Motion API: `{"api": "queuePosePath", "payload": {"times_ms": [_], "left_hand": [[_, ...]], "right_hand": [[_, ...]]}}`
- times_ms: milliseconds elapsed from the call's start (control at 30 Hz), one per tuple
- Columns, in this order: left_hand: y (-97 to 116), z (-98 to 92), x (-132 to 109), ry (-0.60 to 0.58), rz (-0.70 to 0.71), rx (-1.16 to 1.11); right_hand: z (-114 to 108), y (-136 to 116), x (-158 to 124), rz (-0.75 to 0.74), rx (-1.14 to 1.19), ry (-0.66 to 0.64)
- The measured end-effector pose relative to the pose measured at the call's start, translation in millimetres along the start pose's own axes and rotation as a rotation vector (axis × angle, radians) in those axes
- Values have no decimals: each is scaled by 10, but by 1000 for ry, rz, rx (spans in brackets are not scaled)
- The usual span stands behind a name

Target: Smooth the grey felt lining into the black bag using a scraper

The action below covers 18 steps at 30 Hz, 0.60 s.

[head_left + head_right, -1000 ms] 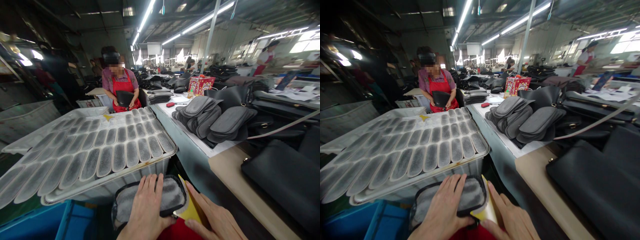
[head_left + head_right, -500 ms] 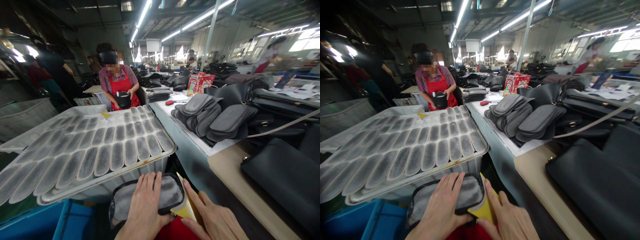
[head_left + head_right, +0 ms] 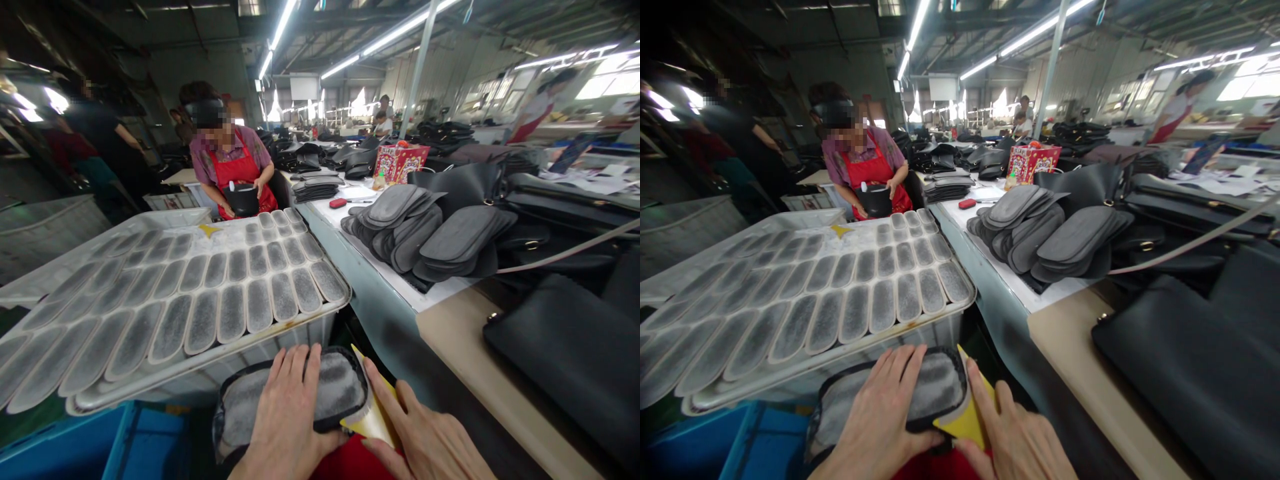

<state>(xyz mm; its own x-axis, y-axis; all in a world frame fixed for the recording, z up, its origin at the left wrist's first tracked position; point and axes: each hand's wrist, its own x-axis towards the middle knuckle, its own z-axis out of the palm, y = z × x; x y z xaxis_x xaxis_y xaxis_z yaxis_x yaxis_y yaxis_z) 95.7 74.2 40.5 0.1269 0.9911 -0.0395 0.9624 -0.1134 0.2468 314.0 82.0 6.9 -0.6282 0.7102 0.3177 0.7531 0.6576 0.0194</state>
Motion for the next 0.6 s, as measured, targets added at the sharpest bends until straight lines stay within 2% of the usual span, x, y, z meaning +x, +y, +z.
{"api": "queuePosePath", "payload": {"times_ms": [167,367,600], "left_hand": [[-36,69,-25,48,27,23],[-23,50,-23,24,18,21],[-13,27,-25,12,5,-2]], "right_hand": [[104,-59,-64,84,5,9],[39,-71,-28,60,-84,94],[25,-2,-9,17,-76,11]]}}
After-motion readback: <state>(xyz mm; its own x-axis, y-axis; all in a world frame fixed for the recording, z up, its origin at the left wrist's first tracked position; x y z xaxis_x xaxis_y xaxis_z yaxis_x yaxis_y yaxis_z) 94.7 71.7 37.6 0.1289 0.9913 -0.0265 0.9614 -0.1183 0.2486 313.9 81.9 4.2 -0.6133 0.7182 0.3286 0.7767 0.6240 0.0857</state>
